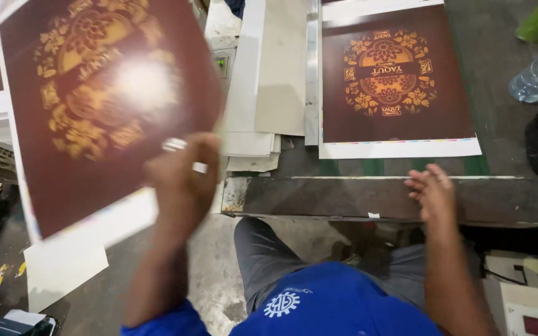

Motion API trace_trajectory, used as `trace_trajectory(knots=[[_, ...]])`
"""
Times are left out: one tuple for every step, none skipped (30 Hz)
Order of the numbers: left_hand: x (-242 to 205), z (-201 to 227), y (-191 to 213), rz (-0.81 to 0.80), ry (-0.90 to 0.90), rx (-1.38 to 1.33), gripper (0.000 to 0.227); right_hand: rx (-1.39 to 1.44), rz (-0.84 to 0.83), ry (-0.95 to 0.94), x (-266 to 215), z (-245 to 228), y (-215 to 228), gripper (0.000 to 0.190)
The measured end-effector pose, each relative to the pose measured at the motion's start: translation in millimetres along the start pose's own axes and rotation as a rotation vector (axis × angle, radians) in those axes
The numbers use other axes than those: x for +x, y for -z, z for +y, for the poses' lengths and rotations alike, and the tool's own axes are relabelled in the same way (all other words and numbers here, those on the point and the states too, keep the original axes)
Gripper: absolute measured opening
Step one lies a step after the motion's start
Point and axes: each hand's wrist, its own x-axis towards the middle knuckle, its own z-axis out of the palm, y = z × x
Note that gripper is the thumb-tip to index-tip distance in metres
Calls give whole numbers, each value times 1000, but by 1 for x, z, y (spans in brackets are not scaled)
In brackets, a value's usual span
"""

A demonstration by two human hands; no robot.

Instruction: The person repeatedly picks up large printed sheets from a stack on the left and places them onto a pile on the right. The sheets feature a brown and gold design with the text 'YAQOUT'. The person handles the sheets by hand, moving them one by one in a repetitive sorting process.

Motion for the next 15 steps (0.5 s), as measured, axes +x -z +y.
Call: trace_trajectory(knots=[[-4, 14, -12, -1, -27, -113, 6, -51, -61, 7, -25, -8, -20, 51], [-8, 27, -25, 0, -52, -226, 13, -104, -123, 16, -50, -16, -40, 49], [-14, 40, -43, 6, -51, -224, 13, -105, -127, 20, -70, -23, -61, 49], [-20, 54, -61, -61, -87, -179, 7, -143, -294, 61, -92, -28, -81, 49], [-27, 68, -79, -128, -124, -135, 16, -181, -461, 102, -115, -34, -100, 49], [-34, 80, -98, -126, -121, -131, 16, -183, -465, 103, -121, -22, -106, 49], [-41, 91, -117, -110, -137, -184, 19, -225, -614, 212, -127, -10, -112, 49], [-49, 102, -137, -95, -154, -236, 21, -266, -763, 320, -133, 2, -118, 49], [-54, 108, -147, -92, -152, -232, 21, -267, -768, 322, -135, 7, -121, 49], [-59, 113, -157, -139, -138, -250, 23, -311, -766, 526, -139, 11, -124, 47], [-65, 119, -166, -186, -123, -267, 25, -352, -761, 730, -143, 16, -127, 46], [-59, 118, -159, -183, -120, -264, 25, -353, -766, 732, -133, 31, -121, 46], [-54, 117, -152, -204, -119, -315, 24, -257, -652, 602, -123, 47, -115, 39], [-49, 117, -145, -225, -116, -367, 25, -164, -538, 470, -113, 62, -109, 33], [-42, 104, -136, -222, -111, -365, 25, -166, -544, 470, -109, 64, -97, 33]])
